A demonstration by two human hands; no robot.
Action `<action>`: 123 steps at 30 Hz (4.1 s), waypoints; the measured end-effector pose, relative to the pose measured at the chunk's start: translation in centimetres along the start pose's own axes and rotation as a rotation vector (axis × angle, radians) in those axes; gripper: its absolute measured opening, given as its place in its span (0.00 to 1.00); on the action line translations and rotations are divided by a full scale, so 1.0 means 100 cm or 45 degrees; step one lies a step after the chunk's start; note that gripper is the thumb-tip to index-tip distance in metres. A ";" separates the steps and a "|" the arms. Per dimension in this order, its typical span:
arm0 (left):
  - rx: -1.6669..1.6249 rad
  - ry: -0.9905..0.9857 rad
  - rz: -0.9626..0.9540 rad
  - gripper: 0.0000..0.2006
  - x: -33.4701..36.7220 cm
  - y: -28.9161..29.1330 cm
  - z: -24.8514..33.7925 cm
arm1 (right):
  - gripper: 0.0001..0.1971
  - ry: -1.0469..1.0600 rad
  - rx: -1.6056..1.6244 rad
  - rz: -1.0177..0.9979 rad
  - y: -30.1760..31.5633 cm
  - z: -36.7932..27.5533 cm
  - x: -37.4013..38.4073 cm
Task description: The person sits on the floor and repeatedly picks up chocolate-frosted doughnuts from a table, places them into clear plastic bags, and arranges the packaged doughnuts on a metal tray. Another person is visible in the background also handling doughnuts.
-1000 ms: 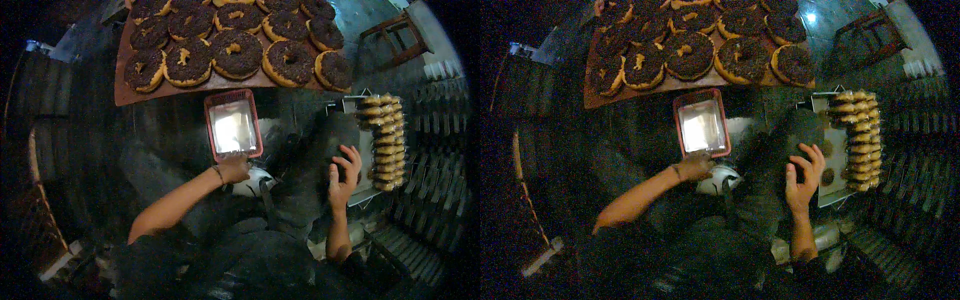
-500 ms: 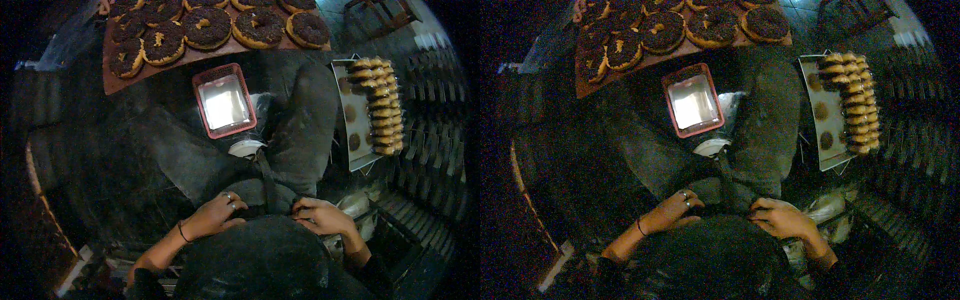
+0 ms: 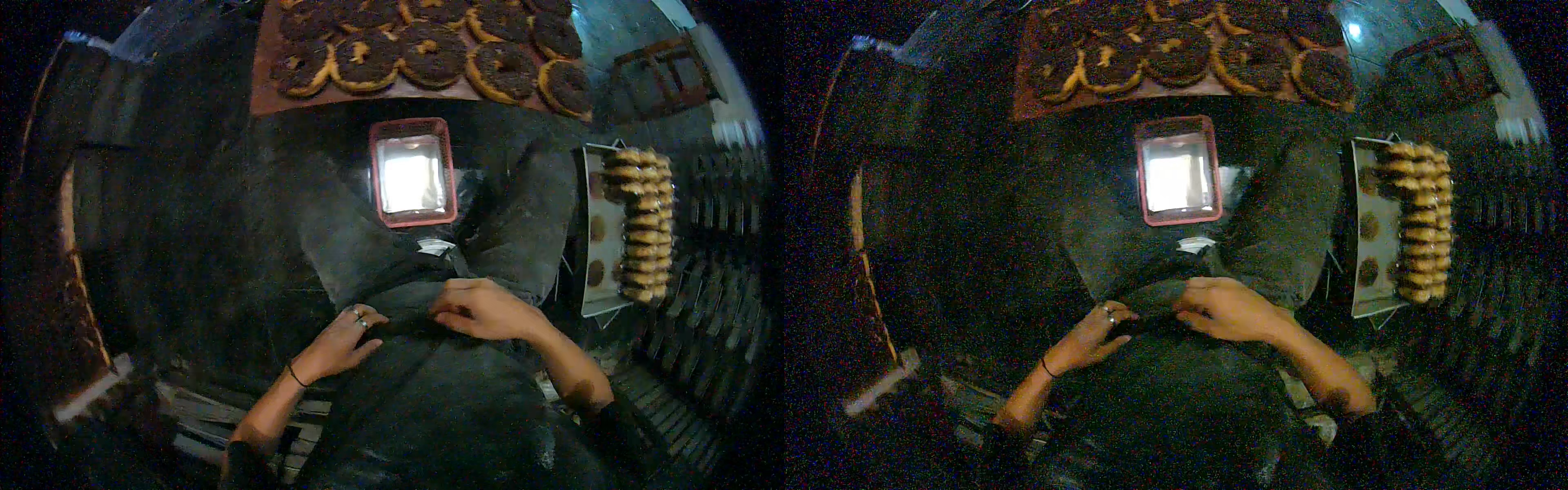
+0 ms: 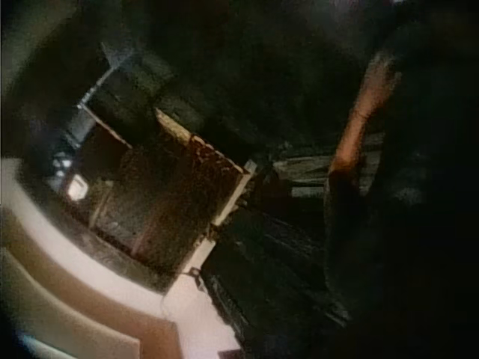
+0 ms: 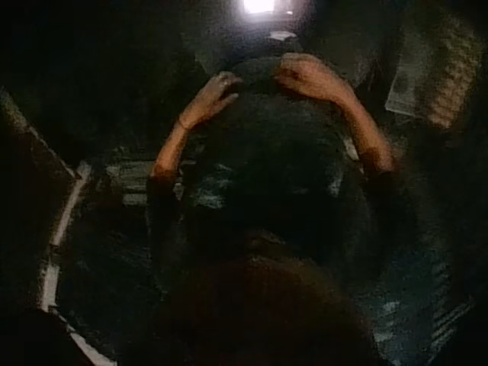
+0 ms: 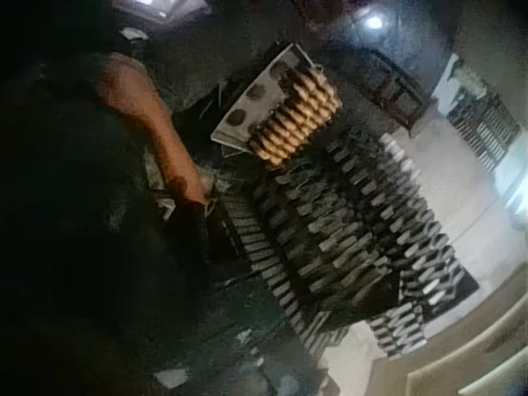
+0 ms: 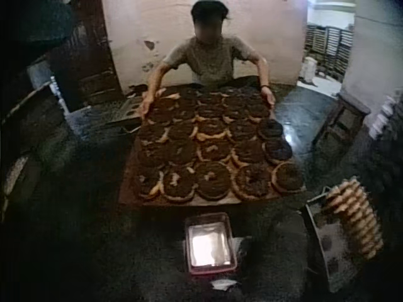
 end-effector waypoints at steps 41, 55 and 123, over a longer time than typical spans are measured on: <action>0.638 0.005 0.207 0.03 -0.043 0.006 -0.009 | 0.19 0.332 -0.284 -0.548 -0.102 -0.001 0.095; 0.535 -0.172 0.484 0.11 -0.069 -0.016 -0.032 | 0.17 0.375 -0.266 -0.505 -0.095 -0.011 0.087; -0.889 0.733 -0.474 0.17 -0.087 -0.040 -0.029 | 0.10 -0.747 0.494 0.631 -0.095 0.024 -0.264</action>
Point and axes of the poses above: each hand's wrist, its own x-axis towards the middle knuckle, its own y-axis out of the back of the hand, z = x × y, the point moved 2 cm from there along x, towards the middle knuckle, and after that the axes turned 5 degrees about -x, right-handed, at the moved point
